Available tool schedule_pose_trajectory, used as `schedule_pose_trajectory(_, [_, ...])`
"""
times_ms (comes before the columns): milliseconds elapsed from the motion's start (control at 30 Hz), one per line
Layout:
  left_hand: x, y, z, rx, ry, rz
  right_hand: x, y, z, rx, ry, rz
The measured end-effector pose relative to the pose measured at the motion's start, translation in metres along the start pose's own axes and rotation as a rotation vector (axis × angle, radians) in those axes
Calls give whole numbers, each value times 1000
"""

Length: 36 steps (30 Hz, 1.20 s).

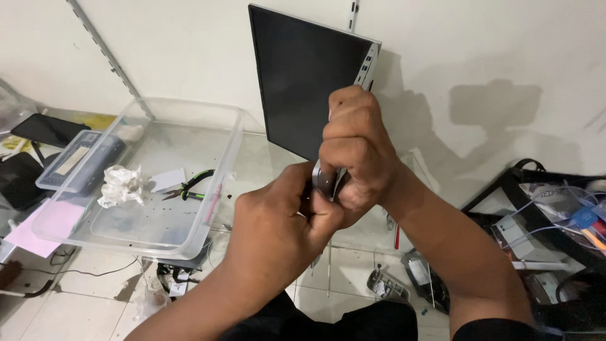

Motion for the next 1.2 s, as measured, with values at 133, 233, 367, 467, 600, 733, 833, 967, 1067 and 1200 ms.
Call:
schedule_pose_trajectory(133, [-4,4,7,-10,17,-23,7,5,2,-28,-21,24])
schedule_pose_trajectory(233, [-2,5,10,15,-16,13,6,2,1,-23,-17,4])
schedule_pose_trajectory(367, [-7,4,14,-32,5,-9,3,-3,6,-71,-29,-3])
schedule_pose_trajectory(467, [-9,4,17,-62,15,-20,4,-2,7,-88,-42,-17])
schedule_pose_trajectory(600, [-9,2,15,-63,59,13,5,0,5,-51,-53,-21])
schedule_pose_trajectory(733, [-9,1,10,-82,18,2,8,4,5,-54,-80,11])
schedule_pose_trajectory(833, [-5,-1,5,-72,51,27,3,18,-10,-10,26,65])
schedule_pose_trajectory(967, [4,-2,2,-84,39,79,-8,61,-36,86,118,157])
schedule_pose_trajectory(1067, [4,-4,4,-136,24,57,-24,105,-34,87,179,346])
schedule_pose_trajectory(1200, [4,-8,4,-185,6,15,-34,171,16,-393,179,892])
Point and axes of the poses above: each hand's wrist, its own y-axis away from the middle knuckle, its own z-axis out of the palm, x = y × z, the point moved 10 cm from there along -y, towards the middle knuckle
